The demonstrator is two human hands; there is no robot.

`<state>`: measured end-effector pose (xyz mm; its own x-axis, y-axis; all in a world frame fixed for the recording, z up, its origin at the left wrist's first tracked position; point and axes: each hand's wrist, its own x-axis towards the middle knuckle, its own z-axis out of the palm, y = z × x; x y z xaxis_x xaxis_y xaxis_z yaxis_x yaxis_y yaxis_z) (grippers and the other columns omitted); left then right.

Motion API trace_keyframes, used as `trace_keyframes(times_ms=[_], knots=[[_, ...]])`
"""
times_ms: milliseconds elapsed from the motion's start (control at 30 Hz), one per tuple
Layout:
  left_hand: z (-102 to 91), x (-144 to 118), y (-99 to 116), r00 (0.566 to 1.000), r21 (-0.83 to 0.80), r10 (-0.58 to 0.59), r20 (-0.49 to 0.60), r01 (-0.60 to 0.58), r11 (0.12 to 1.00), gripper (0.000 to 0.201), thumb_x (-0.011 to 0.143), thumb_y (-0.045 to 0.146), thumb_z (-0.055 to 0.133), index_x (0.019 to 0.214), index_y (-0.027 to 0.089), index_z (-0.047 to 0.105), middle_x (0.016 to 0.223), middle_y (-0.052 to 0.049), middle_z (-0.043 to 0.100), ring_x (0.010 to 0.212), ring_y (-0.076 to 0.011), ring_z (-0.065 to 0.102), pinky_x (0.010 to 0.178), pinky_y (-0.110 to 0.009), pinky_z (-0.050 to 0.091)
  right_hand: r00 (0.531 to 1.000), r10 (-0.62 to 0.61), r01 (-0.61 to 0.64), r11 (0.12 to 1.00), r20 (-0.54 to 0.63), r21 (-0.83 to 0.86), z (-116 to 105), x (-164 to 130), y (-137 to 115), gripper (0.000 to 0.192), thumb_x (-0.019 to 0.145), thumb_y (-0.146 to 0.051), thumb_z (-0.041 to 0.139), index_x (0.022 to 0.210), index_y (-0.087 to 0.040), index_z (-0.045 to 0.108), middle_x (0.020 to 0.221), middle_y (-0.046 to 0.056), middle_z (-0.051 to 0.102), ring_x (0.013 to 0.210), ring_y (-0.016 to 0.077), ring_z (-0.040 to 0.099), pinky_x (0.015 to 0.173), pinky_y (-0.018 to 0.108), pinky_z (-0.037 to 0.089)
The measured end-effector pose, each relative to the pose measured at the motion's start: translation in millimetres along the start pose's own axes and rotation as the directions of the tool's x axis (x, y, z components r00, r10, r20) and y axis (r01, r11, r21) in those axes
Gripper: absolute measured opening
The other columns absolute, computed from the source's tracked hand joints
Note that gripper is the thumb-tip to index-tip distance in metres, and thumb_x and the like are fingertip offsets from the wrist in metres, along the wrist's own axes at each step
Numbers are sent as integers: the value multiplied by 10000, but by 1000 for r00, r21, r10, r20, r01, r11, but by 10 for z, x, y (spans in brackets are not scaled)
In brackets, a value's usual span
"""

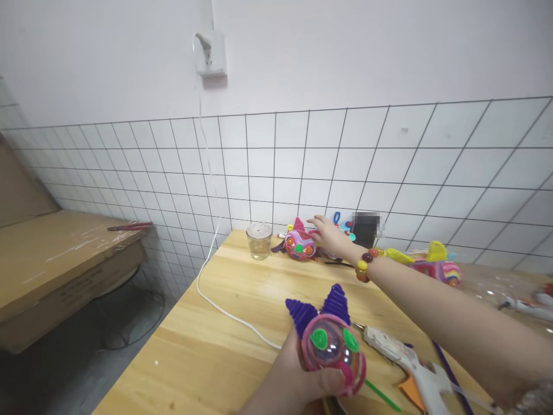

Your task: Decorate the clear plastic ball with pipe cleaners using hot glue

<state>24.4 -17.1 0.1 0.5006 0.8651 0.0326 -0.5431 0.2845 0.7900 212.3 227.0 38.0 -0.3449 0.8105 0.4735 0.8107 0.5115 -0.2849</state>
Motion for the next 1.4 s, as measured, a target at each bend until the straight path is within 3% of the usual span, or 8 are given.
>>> trace_keyframes(times_ms=[167, 333, 500, 633, 800, 1067, 1400], knots=[[-35, 9, -23, 998, 59, 51, -39, -49, 997, 744, 536, 332, 871, 1203, 172, 584, 1155, -142, 673, 1084, -308, 612, 932, -401, 458, 992, -128, 128, 991, -6, 24, -307, -377, -307, 325, 909, -223, 514, 1225, -191, 586, 1335, 155, 510, 1276, 286, 464, 1062, 472, 380], [-59, 2, -41, 997, 105, 53, -62, -46, 993, 678, 546, 282, 867, 1160, 178, 599, 1107, -123, 692, 1024, -285, 639, 890, -386, 484, 971, -240, 240, 961, -12, 135, -716, -1071, -777, 287, 945, -236, 439, 1172, -261, 613, 1335, 94, 533, 1268, 241, 484, 1041, 446, 416], [-18, -10, -64, 996, 111, 76, -48, -70, 991, 726, 515, 258, 878, 1178, 192, 589, 1151, -124, 678, 1058, -292, 628, 919, -407, 471, 976, -216, 203, 955, 37, 218, -932, -1720, -1107, 287, 947, -214, 437, 1154, -271, 628, 1362, 94, 522, 1276, 225, 482, 1025, 393, 446], [-16, -10, -118, 994, 111, 104, -20, -101, 989, 769, 503, 243, 883, 1203, 180, 571, 1178, -138, 668, 1095, -303, 609, 961, -426, 437, 987, -156, 145, 966, 40, 213, -986, -2011, -1193, 308, 945, -188, 422, 1153, -278, 630, 1364, 102, 526, 1271, 223, 494, 1013, 373, 461], [-45, -8, -166, 996, 137, 90, 23, -93, 986, 750, 524, 234, 877, 1202, 163, 562, 1194, -159, 657, 1110, -316, 602, 975, -445, 419, 969, -245, 244, 964, -1, 110, -1001, -2145, -1323, 426, 894, -107, 416, 1218, -303, 611, 1365, 121, 530, 1259, 234, 511, 949, 358, 508], [-24, -11, -144, 990, 153, 98, 100, -113, 982, 669, 571, 208, 855, 1178, 177, 575, 1233, -152, 638, 1166, -326, 572, 1008, -479, 401, 942, -336, 328, 929, -21, -172, -697, -2136, -1356, 433, 839, -40, 486, 1151, -281, 664, 1361, 206, 501, 1289, 339, 437, 925, 541, 476], [-3, -13, -156, 992, 100, 119, 51, -124, 987, 697, 523, 183, 875, 1154, 180, 578, 1203, -147, 657, 1123, -313, 601, 968, -457, 435, 947, -318, 310, 943, -49, -121, -651, -2244, -1300, 433, 847, -28, 470, 1156, -279, 640, 1411, 169, 441, 1347, 317, 344, 970, 539, 439]])
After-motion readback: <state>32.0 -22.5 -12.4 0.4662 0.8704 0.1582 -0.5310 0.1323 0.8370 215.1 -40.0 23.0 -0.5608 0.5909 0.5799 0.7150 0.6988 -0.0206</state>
